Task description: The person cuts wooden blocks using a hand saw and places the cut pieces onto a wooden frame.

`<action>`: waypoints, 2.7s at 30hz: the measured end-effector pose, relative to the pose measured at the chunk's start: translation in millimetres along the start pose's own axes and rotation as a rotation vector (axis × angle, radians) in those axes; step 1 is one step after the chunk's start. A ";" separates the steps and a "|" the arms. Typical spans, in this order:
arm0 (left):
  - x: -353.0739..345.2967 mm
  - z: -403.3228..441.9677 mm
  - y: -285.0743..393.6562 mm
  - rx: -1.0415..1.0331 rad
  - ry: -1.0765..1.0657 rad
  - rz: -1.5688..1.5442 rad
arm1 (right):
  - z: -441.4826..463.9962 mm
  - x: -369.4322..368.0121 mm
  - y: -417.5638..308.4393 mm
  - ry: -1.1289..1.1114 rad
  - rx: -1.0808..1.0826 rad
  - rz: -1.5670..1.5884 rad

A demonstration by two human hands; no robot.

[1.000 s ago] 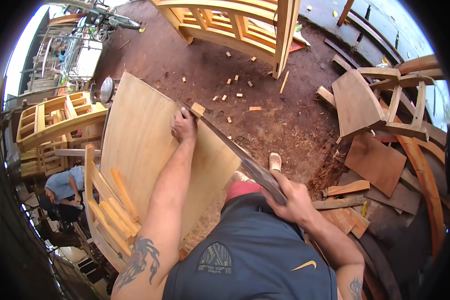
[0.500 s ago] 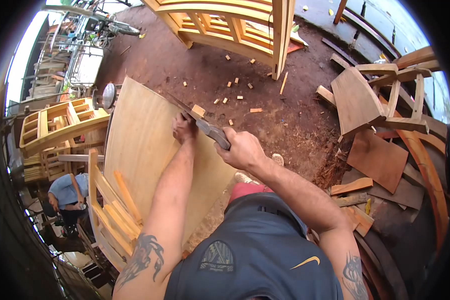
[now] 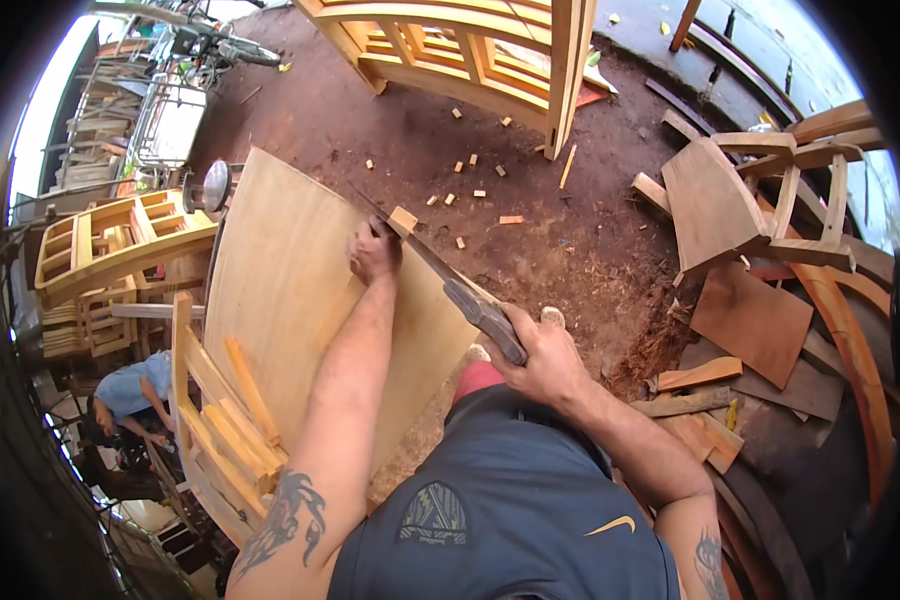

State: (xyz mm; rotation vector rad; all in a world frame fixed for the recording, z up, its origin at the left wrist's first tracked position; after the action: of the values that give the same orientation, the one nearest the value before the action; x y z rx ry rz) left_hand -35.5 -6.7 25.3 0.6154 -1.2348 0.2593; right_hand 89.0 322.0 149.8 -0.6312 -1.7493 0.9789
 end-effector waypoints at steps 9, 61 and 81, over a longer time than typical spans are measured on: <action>-7.5 -0.1 -3.6 -0.030 0.039 0.014 | -94.9 89.5 -3.6 -0.044 -0.053 0.001; 62.3 -69.9 -106.9 -0.073 -0.314 -0.063 | -171.1 22.9 443.0 -0.668 -0.825 -0.627; 362.9 -115.0 -497.1 0.696 0.184 0.180 | 15.3 -30.1 240.5 -0.145 -0.759 -0.117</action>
State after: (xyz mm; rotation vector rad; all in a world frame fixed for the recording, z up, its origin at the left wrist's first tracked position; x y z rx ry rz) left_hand 425.3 -395.4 194.6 1.0492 -1.0081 0.8994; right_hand 79.9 422.9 -70.9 -0.9265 -2.2631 0.2529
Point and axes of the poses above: each hand's wrist, its own z-axis towards the middle knuckle, its own x-axis out of the back of the hand, y = z × x, the point moved 3 cm from there along z, towards the middle knuckle, and after that the axes turned 6 degrees about -x, right-handed, at the moved point
